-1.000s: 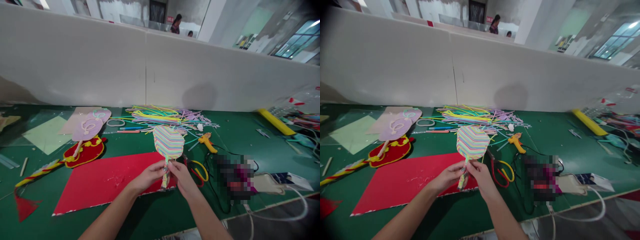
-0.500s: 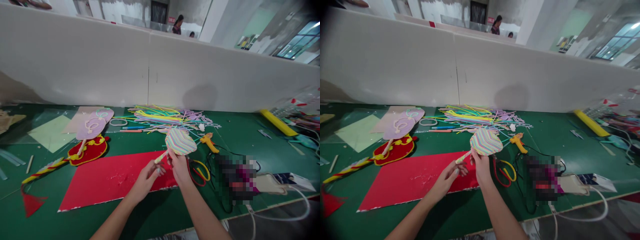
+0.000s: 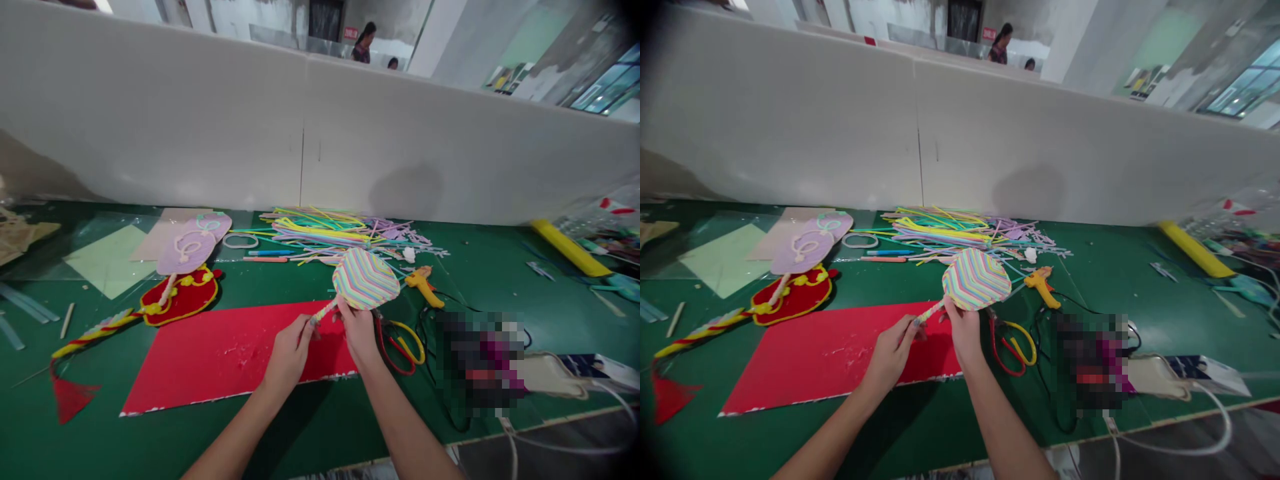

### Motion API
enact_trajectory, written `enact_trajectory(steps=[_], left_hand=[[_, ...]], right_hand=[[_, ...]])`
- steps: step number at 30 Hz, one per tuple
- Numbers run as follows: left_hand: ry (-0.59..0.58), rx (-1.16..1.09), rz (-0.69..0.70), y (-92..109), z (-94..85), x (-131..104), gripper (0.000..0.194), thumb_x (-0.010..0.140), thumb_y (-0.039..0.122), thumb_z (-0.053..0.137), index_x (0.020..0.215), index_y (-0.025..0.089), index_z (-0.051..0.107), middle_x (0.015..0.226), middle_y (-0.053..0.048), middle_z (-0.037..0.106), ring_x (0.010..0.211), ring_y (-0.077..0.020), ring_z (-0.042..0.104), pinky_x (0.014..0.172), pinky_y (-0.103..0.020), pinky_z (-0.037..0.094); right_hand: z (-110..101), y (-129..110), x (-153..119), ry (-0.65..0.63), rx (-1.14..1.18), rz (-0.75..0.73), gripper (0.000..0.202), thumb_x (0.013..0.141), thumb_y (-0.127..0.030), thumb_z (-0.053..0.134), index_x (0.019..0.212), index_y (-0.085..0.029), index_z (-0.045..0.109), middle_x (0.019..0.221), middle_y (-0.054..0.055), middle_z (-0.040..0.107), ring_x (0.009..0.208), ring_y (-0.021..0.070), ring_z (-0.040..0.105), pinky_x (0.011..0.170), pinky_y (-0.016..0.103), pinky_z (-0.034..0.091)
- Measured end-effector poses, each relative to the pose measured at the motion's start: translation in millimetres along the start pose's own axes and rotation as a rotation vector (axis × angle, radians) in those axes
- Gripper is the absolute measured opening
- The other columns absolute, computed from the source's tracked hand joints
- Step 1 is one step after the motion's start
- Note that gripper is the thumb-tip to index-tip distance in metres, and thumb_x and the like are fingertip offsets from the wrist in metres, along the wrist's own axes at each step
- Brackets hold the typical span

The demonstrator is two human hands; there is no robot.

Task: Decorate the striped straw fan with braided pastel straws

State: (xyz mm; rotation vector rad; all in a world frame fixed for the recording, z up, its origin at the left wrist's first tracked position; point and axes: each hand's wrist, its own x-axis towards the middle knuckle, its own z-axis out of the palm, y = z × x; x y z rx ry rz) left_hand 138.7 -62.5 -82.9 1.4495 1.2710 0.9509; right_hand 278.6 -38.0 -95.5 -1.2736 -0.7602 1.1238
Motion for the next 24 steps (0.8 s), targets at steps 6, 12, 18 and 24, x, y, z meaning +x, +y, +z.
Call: enact_trajectory(steps=[6, 12, 18, 24], left_hand=[[-0.041, -0.15, -0.078, -9.5, 2.7, 6.5, 0.031, 0.081, 0.041, 0.044, 0.069, 0.017, 0.059, 0.063, -0.003, 0.062, 0.065, -0.0175, 0.057, 0.067, -0.027, 0.042], [-0.162, -0.457, -0.228, -8.0, 2.2, 10.6, 0.031, 0.074, 0.044, 0.054, 0.065, 0.015, 0.058, 0.057, -0.003, 0.061, 0.057, -0.0149, 0.056, 0.06, -0.025, 0.042], [-0.231, -0.655, -0.367, -9.4, 0.7, 9.3, 0.029, 0.069, 0.042, 0.061, 0.069, 0.012, 0.059, 0.055, -0.003, 0.06, 0.052, -0.0134, 0.056, 0.057, -0.025, 0.043], [-0.267, -0.71, -0.412, -14.5, -0.2, 9.2, 0.029, 0.069, 0.04, 0.062, 0.068, 0.012, 0.058, 0.053, -0.002, 0.056, 0.049, -0.0122, 0.053, 0.055, -0.024, 0.041]], right_hand=[[-4.3, 0.0, 1.3, -0.112, 0.009, -0.018, 0.026, 0.072, -0.043, 0.059, 0.073, -0.017, 0.058, 0.063, 0.002, 0.059, 0.054, 0.0125, 0.052, 0.048, 0.024, 0.042], [-8.6, 0.9, 2.8, -0.18, 0.024, 0.05, 0.027, 0.072, -0.044, 0.059, 0.073, -0.018, 0.058, 0.061, 0.002, 0.06, 0.051, 0.0145, 0.054, 0.044, 0.025, 0.042], [-11.9, 2.6, 2.5, -0.201, 0.075, 0.056, 0.023, 0.072, -0.041, 0.061, 0.076, -0.018, 0.06, 0.06, 0.002, 0.061, 0.05, 0.0147, 0.056, 0.045, 0.027, 0.045], [-14.2, 4.7, 3.6, -0.244, 0.101, 0.033, 0.021, 0.073, -0.038, 0.062, 0.076, -0.018, 0.062, 0.056, 0.001, 0.062, 0.048, 0.0146, 0.057, 0.048, 0.027, 0.048]])
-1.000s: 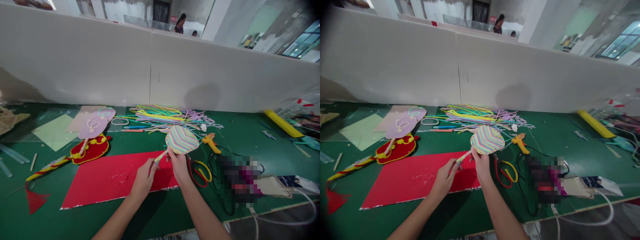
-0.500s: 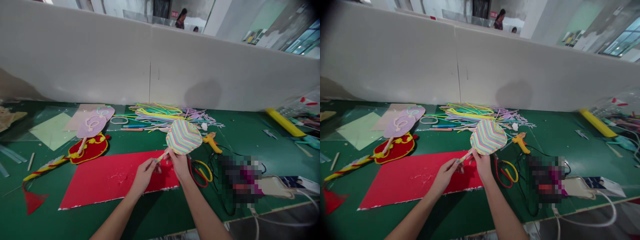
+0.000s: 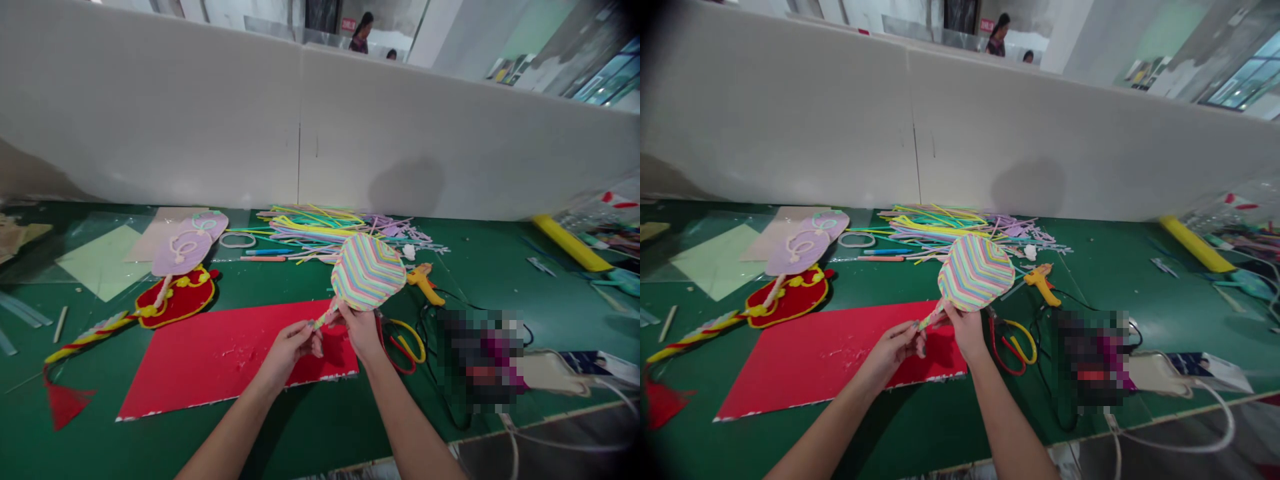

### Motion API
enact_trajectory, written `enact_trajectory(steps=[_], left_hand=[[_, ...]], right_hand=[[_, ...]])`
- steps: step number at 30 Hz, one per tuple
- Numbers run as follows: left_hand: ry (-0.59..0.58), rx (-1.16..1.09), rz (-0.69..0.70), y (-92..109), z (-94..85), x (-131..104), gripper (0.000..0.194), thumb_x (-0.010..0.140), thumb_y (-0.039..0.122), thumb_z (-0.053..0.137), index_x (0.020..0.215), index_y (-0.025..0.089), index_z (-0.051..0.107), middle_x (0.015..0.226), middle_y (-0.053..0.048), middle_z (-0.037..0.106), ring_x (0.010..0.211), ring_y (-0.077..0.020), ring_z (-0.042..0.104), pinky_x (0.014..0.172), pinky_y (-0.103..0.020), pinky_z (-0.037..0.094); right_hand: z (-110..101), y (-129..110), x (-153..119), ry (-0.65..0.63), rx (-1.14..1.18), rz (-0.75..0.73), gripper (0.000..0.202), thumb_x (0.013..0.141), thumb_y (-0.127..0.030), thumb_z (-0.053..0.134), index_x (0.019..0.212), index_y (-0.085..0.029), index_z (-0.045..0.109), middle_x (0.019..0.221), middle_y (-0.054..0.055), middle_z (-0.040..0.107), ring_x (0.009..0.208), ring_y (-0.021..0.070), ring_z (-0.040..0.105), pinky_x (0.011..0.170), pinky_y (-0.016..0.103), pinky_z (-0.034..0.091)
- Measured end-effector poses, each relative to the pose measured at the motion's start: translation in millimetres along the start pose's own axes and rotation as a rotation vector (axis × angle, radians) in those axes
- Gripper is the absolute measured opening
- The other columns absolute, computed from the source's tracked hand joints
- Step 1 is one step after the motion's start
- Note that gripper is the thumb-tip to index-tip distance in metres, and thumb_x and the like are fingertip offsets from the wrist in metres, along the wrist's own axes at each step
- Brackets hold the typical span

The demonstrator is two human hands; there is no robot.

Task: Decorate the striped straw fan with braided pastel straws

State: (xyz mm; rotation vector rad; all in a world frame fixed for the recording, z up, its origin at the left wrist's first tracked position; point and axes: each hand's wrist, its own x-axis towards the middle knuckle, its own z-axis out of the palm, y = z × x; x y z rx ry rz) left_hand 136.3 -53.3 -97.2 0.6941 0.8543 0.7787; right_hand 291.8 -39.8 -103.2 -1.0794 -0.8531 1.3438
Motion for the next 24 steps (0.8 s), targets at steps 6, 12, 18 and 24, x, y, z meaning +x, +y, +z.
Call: enact_trajectory(steps=[6, 12, 18, 24], left_hand=[[-0.138, 0.044, 0.08, 0.7, 5.0, -3.3, 0.029, 0.076, 0.041, 0.056, 0.074, 0.012, 0.058, 0.059, 0.0, 0.052, 0.056, -0.0109, 0.048, 0.061, -0.024, 0.037], [-0.159, 0.007, 0.062, -2.7, 7.4, -2.9, 0.029, 0.076, 0.041, 0.055, 0.073, 0.012, 0.057, 0.059, 0.0, 0.05, 0.055, -0.0102, 0.047, 0.06, -0.023, 0.036], [-0.139, -0.039, 0.023, -6.6, 3.9, 0.5, 0.027, 0.075, 0.038, 0.057, 0.072, 0.012, 0.057, 0.058, 0.0, 0.051, 0.053, -0.0098, 0.047, 0.058, -0.022, 0.036], [-0.12, -0.051, 0.0, -6.6, 3.5, 0.8, 0.026, 0.074, 0.037, 0.058, 0.071, 0.011, 0.058, 0.058, -0.001, 0.054, 0.053, -0.0103, 0.049, 0.059, -0.023, 0.037]], right_hand=[[-4.6, 1.6, 0.9, -0.03, 0.039, -0.008, 0.017, 0.075, -0.035, 0.06, 0.073, -0.018, 0.062, 0.054, 0.001, 0.063, 0.046, 0.0137, 0.057, 0.046, 0.025, 0.047], [-4.7, 0.3, 1.6, -0.027, 0.037, 0.016, 0.02, 0.073, -0.037, 0.063, 0.075, -0.018, 0.061, 0.053, 0.0, 0.062, 0.043, 0.0137, 0.056, 0.04, 0.025, 0.044], [-5.7, 2.2, 2.8, -0.018, 0.043, 0.027, 0.02, 0.072, -0.038, 0.064, 0.075, -0.018, 0.06, 0.052, 0.001, 0.062, 0.043, 0.0151, 0.057, 0.041, 0.027, 0.046], [-8.1, 3.8, 3.0, -0.028, 0.029, 0.039, 0.021, 0.072, -0.039, 0.064, 0.077, -0.019, 0.06, 0.052, 0.001, 0.062, 0.045, 0.0164, 0.058, 0.044, 0.029, 0.049]])
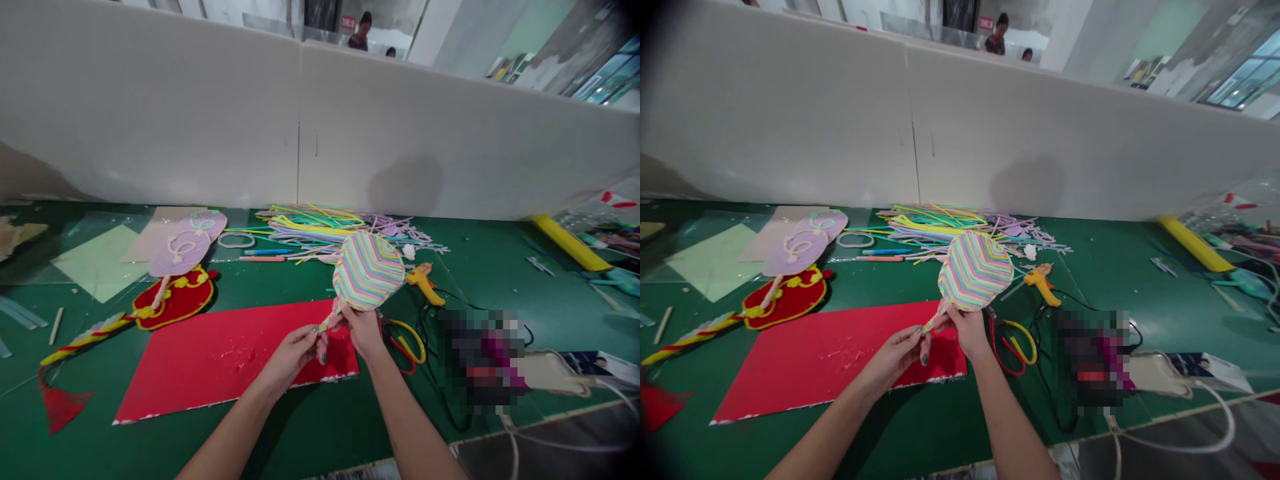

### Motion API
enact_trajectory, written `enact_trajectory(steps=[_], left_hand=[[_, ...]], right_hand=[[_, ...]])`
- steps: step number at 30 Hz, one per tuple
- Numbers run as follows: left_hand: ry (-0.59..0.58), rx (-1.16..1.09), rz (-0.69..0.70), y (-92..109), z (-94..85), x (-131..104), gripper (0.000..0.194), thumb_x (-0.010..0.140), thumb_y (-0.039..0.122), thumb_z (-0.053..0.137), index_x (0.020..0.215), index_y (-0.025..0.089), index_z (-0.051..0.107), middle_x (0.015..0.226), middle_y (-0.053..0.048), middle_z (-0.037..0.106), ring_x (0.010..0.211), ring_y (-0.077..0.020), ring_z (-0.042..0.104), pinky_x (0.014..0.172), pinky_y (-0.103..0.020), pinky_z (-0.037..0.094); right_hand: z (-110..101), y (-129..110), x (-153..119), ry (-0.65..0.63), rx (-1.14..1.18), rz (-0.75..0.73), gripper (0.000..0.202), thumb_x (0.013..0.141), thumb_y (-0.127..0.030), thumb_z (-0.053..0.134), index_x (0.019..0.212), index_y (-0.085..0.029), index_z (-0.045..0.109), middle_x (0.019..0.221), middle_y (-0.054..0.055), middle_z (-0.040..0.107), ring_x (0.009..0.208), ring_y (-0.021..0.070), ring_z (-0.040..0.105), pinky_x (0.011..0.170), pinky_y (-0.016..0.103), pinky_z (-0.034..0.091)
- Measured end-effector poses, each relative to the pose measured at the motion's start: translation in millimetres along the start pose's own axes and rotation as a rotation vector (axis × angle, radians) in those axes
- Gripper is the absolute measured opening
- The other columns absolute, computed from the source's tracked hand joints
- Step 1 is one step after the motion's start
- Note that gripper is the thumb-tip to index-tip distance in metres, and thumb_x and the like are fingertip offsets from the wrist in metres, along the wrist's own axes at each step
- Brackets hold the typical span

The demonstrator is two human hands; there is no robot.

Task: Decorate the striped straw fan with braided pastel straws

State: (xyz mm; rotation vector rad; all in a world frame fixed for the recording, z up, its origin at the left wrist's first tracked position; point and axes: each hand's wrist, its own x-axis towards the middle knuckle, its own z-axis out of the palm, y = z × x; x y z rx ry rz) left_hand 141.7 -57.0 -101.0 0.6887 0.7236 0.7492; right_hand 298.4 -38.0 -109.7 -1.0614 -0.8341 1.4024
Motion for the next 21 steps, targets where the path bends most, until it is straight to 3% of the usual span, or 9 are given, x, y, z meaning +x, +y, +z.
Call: enact_trajectory(steps=[14, 21], left_hand=[[0.008, 0.014, -0.007, -2.9, 1.4, 0.3, 0.027, 0.074, 0.039, 0.059, 0.069, 0.012, 0.057, 0.057, 0.0, 0.054, 0.053, -0.0102, 0.049, 0.058, -0.023, 0.037], [0.019, -0.015, -0.024, -2.3, 2.0, 0.0, 0.027, 0.071, 0.039, 0.062, 0.07, 0.012, 0.057, 0.055, 0.0, 0.053, 0.053, -0.0101, 0.049, 0.058, -0.023, 0.037]], right_hand=[[-6.1, 5.0, 0.7, -0.033, -0.002, -0.015, 0.018, 0.074, -0.035, 0.063, 0.072, -0.018, 0.061, 0.049, -0.001, 0.062, 0.04, 0.013, 0.055, 0.043, 0.025, 0.049], [-5.4, 2.3, -0.4, -0.031, -0.028, -0.002, 0.02, 0.073, -0.038, 0.062, 0.069, -0.018, 0.059, 0.049, 0.0, 0.061, 0.044, 0.0154, 0.057, 0.044, 0.028, 0.049]])
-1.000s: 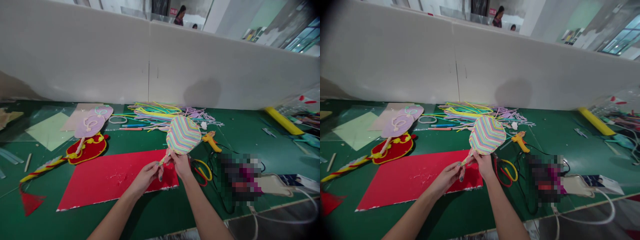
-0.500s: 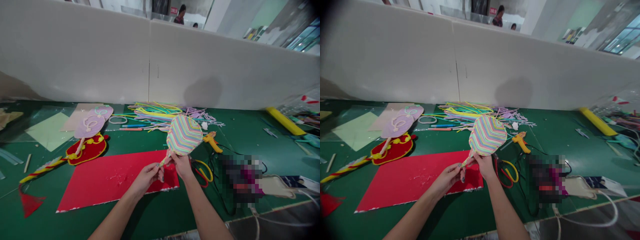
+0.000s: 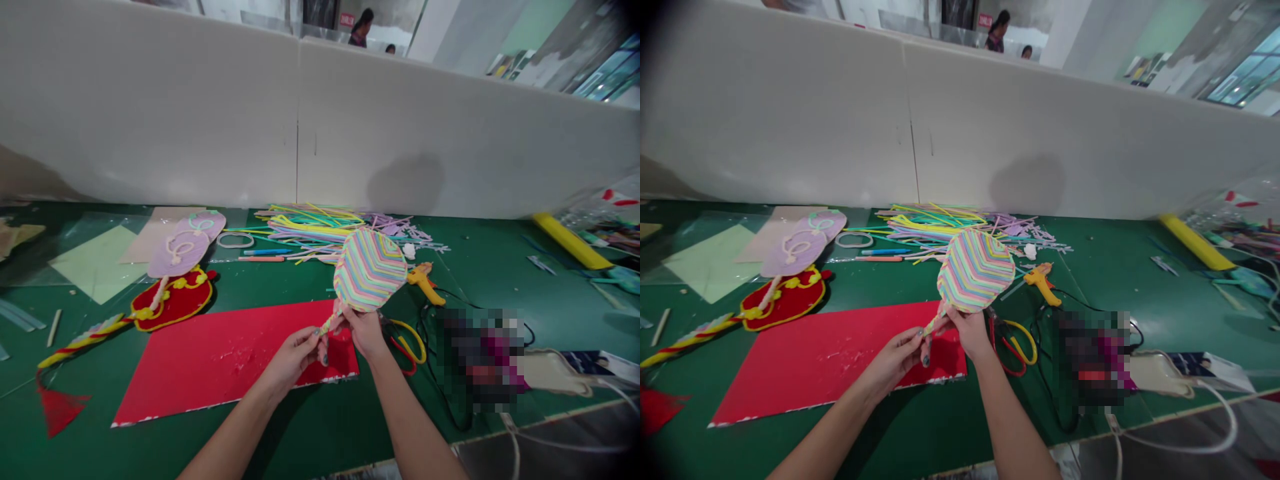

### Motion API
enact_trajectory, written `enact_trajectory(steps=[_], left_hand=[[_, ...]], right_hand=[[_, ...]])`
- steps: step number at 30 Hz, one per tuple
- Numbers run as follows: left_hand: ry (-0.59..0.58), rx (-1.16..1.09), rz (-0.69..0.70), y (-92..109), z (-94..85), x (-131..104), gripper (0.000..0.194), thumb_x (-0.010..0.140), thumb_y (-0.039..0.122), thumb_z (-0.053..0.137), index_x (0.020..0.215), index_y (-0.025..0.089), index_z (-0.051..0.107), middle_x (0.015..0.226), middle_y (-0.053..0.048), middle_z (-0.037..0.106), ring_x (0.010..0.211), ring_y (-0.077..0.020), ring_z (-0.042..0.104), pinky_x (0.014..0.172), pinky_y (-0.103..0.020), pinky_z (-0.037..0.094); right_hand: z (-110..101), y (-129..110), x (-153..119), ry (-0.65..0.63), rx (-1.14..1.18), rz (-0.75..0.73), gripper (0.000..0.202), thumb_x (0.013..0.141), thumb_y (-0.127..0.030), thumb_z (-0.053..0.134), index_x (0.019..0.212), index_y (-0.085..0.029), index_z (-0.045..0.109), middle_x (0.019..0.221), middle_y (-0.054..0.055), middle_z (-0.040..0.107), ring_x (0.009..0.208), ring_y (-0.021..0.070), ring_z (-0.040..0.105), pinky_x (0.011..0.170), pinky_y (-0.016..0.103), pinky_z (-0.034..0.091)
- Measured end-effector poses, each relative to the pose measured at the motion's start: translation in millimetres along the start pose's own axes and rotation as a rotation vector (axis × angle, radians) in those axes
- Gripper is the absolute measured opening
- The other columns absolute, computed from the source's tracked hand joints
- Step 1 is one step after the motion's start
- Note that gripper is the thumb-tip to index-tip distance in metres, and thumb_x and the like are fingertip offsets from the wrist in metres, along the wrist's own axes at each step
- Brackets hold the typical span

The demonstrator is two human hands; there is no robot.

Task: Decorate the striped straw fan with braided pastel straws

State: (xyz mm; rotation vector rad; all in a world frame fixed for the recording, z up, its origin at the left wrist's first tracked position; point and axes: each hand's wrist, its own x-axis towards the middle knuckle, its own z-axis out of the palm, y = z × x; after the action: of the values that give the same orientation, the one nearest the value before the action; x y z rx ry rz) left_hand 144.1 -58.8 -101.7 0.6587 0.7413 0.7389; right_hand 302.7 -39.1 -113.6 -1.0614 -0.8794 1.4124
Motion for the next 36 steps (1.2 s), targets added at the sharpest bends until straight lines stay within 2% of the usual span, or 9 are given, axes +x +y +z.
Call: enact_trajectory(steps=[13, 17, 22, 25, 28, 30, 33, 35, 36], left_hand=[[-0.037, -0.027, -0.002, -1.2, -2.0, -1.8, 0.027, 0.072, 0.039, 0.062, 0.071, 0.012, 0.059, 0.058, -0.001, 0.056, 0.055, -0.0101, 0.052, 0.059, -0.022, 0.04], [-0.111, -0.032, -0.118, 8.3, -14.1, 1.5, 0.052, 0.075, 0.058, 0.046, 0.086, 0.011, 0.064, 0.082, -0.012, 0.064, 0.072, -0.0185, 0.06, 0.073, -0.033, 0.045], [0.215, -0.074, 0.138, 14.0, -21.4, 11.6, 0.04, 0.066, 0.047, 0.065, 0.091, 0.016, 0.064, 0.093, -0.009, 0.068, 0.087, -0.021, 0.061, 0.076, -0.029, 0.045], [0.313, -0.121, 0.146, 15.1, -16.0, 11.5, 0.036, 0.062, 0.039, 0.071, 0.085, 0.012, 0.065, 0.089, -0.009, 0.069, 0.082, -0.0214, 0.063, 0.07, -0.027, 0.047], [0.422, -0.133, 0.159, 17.0, -13.5, 7.8, 0.035, 0.058, 0.033, 0.074, 0.084, 0.011, 0.065, 0.084, -0.009, 0.07, 0.075, -0.0201, 0.064, 0.06, -0.024, 0.048], [0.453, -0.126, 0.163, 17.6, -15.4, 5.6, 0.034, 0.057, 0.031, 0.075, 0.084, 0.011, 0.065, 0.083, -0.008, 0.07, 0.072, -0.0195, 0.064, 0.057, -0.024, 0.049], [0.444, -0.119, 0.169, 16.6, -19.8, 4.8, 0.031, 0.058, 0.028, 0.075, 0.082, 0.012, 0.065, 0.081, -0.008, 0.071, 0.07, -0.0193, 0.065, 0.057, -0.024, 0.05], [0.44, -0.135, 0.198, 14.9, -21.5, 6.0, 0.029, 0.06, 0.026, 0.073, 0.084, 0.011, 0.065, 0.08, -0.007, 0.071, 0.068, -0.0182, 0.065, 0.055, -0.022, 0.05], [0.436, -0.149, 0.22, 13.8, -22.0, 6.9, 0.028, 0.061, 0.025, 0.073, 0.084, 0.011, 0.065, 0.08, -0.007, 0.071, 0.067, -0.0174, 0.065, 0.053, -0.021, 0.049]], right_hand=[[5.1, -8.2, 0.6, -0.011, 0.005, 0.011, 0.022, 0.072, -0.038, 0.063, 0.076, -0.017, 0.059, 0.051, 0.0, 0.059, 0.041, 0.0127, 0.053, 0.036, 0.024, 0.046], [7.0, -17.4, 0.3, -0.142, 0.002, 0.068, 0.025, 0.073, -0.039, 0.062, 0.074, -0.014, 0.057, 0.054, 0.0, 0.06, 0.04, 0.0106, 0.053, 0.032, 0.02, 0.043], [19.1, -19.8, -9.6, -0.417, -0.126, 0.278, 0.032, 0.071, -0.039, 0.063, 0.088, -0.012, 0.057, 0.057, 0.001, 0.062, 0.042, 0.0117, 0.057, 0.035, 0.02, 0.046], [21.6, -13.7, -14.7, -0.474, -0.248, 0.313, 0.036, 0.071, -0.042, 0.061, 0.094, -0.014, 0.057, 0.058, 0.0, 0.062, 0.039, 0.0108, 0.054, 0.033, 0.02, 0.042], [3.7, -10.9, -14.9, -0.368, -0.484, 0.245, 0.034, 0.075, -0.046, 0.055, 0.088, -0.015, 0.058, 0.049, -0.003, 0.055, 0.032, 0.0073, 0.043, 0.031, 0.018, 0.033], [-19.6, -13.0, -14.6, -0.168, -0.673, 0.133, 0.033, 0.077, -0.047, 0.051, 0.089, -0.017, 0.058, 0.051, -0.003, 0.053, 0.036, 0.0085, 0.042, 0.036, 0.021, 0.035], [-57.0, -17.6, -17.2, 0.262, -1.066, -0.175, 0.029, 0.075, -0.043, 0.053, 0.088, -0.017, 0.058, 0.085, 0.007, 0.058, 0.062, 0.0149, 0.055, 0.058, 0.029, 0.045], [-73.7, -18.5, -20.3, 0.423, -1.324, -0.198, 0.033, 0.074, -0.043, 0.053, 0.094, -0.017, 0.057, 0.096, 0.01, 0.054, 0.075, 0.0197, 0.056, 0.061, 0.03, 0.043], [-78.3, -18.1, -21.4, 0.441, -1.413, -0.182, 0.033, 0.075, -0.042, 0.052, 0.095, -0.018, 0.056, 0.096, 0.01, 0.053, 0.076, 0.0204, 0.056, 0.06, 0.029, 0.042]])
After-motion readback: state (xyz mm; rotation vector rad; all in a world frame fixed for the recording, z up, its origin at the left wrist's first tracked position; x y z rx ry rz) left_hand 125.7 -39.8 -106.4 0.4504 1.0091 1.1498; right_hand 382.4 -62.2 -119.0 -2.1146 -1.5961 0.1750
